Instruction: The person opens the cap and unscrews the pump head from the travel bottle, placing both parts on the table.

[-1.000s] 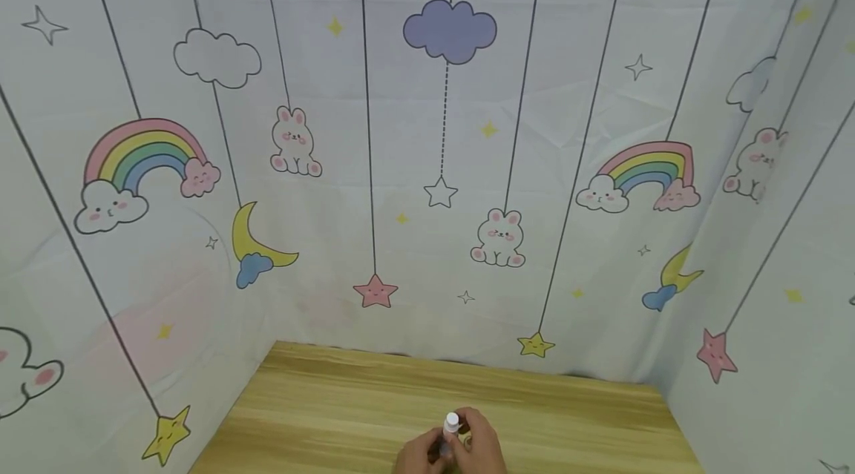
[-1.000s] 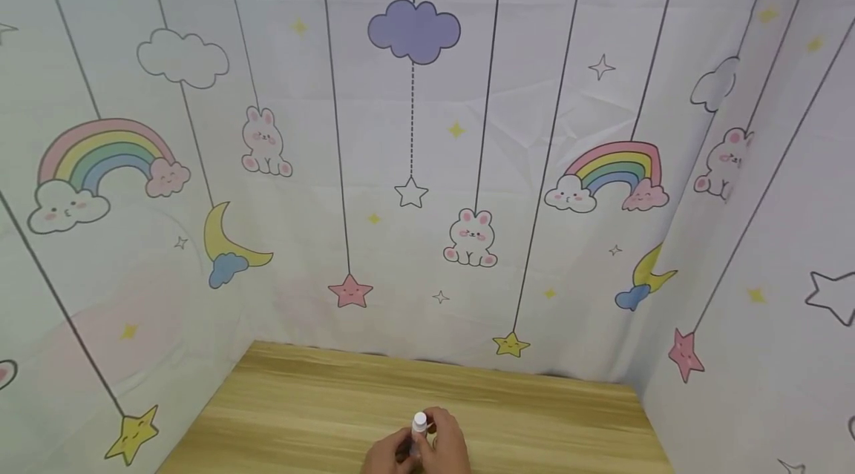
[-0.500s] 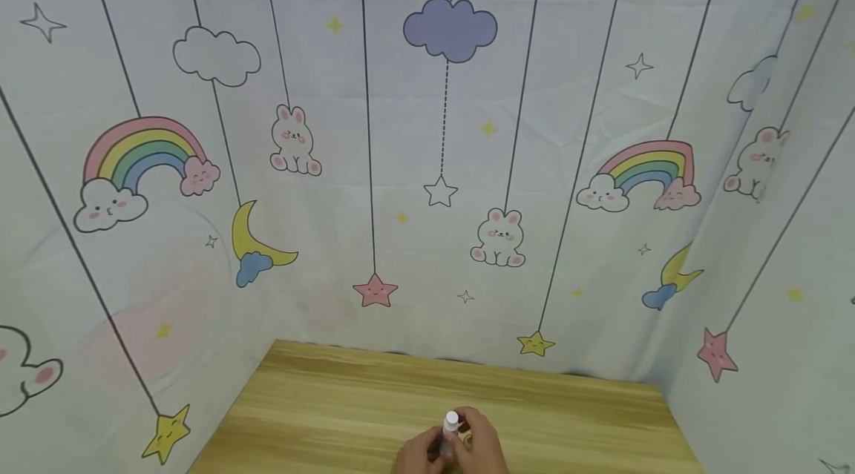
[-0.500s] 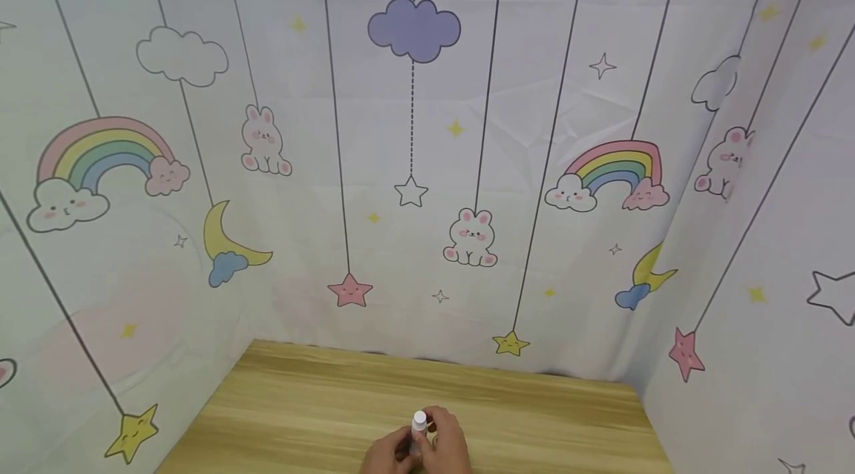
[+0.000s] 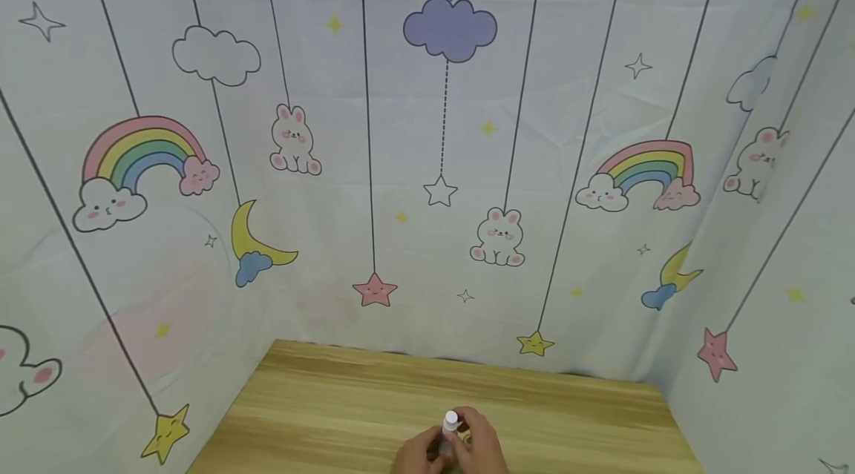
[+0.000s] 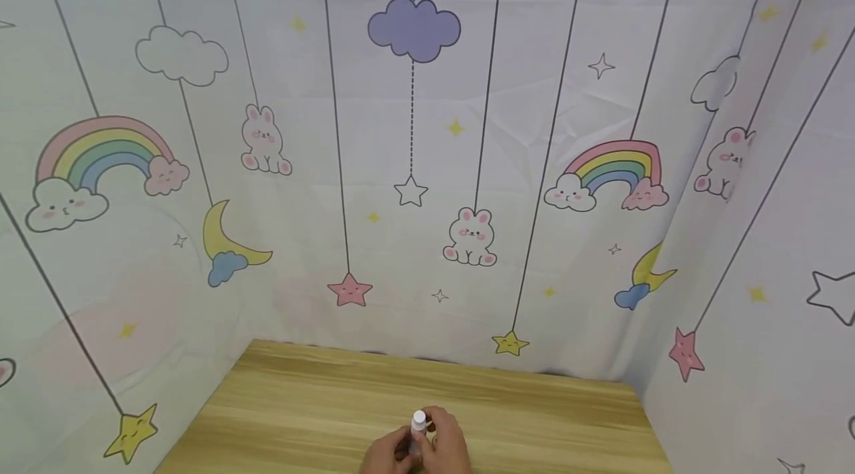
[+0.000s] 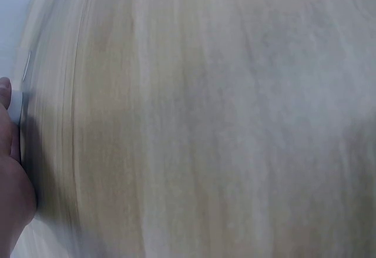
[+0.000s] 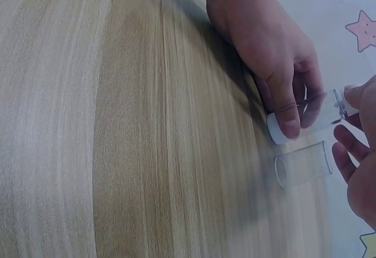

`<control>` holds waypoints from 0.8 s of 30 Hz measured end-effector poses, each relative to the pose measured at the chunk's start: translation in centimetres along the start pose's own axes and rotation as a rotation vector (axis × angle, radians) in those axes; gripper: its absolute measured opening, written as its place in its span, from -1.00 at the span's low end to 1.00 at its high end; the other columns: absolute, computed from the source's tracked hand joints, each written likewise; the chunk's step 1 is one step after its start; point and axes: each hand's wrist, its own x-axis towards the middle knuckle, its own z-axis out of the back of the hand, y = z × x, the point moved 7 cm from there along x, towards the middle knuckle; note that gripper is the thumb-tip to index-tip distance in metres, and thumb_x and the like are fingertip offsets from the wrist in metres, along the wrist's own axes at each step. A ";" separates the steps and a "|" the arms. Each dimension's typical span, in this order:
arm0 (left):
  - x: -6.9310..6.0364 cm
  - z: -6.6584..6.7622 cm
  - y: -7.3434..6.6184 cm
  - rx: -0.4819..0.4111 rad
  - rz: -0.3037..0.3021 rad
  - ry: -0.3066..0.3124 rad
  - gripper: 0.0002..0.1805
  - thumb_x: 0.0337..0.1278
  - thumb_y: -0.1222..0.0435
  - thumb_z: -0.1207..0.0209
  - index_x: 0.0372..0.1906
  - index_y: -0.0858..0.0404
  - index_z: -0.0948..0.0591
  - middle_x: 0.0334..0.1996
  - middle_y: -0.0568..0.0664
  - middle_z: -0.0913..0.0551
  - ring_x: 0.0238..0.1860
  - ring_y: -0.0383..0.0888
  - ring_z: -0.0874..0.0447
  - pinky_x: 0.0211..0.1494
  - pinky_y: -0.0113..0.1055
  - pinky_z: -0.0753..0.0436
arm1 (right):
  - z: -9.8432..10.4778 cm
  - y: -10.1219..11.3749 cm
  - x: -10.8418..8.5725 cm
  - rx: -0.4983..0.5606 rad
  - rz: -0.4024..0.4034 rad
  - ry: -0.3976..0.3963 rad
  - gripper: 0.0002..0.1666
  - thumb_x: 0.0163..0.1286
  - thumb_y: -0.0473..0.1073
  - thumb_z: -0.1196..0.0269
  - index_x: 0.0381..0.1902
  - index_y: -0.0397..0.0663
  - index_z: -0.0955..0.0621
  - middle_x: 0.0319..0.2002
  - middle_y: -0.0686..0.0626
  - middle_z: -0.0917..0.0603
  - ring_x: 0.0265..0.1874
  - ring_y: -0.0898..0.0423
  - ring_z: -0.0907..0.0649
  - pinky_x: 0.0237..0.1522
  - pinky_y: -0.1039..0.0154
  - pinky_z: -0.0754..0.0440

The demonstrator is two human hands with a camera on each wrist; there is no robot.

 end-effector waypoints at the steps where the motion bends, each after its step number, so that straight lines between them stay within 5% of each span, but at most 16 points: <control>1: 0.0 0.0 0.0 0.003 0.000 -0.001 -0.60 0.21 0.18 -0.49 0.13 0.16 -0.76 -0.13 -0.10 -0.82 -0.17 -0.22 -0.81 -0.18 -0.29 -0.77 | 0.0 0.0 0.0 -0.001 0.000 0.003 -0.72 0.45 -0.19 -0.42 0.05 -0.09 -0.66 -0.10 0.02 -0.70 -0.19 0.13 -0.65 -0.29 0.30 -0.56; 24: 0.2 0.0 0.1 0.059 -0.011 -0.004 -0.58 0.18 0.21 -0.48 0.13 0.20 -0.74 -0.12 -0.02 -0.83 -0.17 -0.17 -0.83 -0.16 -0.26 -0.78 | -0.3 -0.5 0.3 0.002 -0.048 0.048 -0.66 0.44 -0.21 -0.40 0.11 -0.14 -0.62 -0.05 0.02 -0.68 -0.20 0.15 -0.61 -0.28 0.29 -0.59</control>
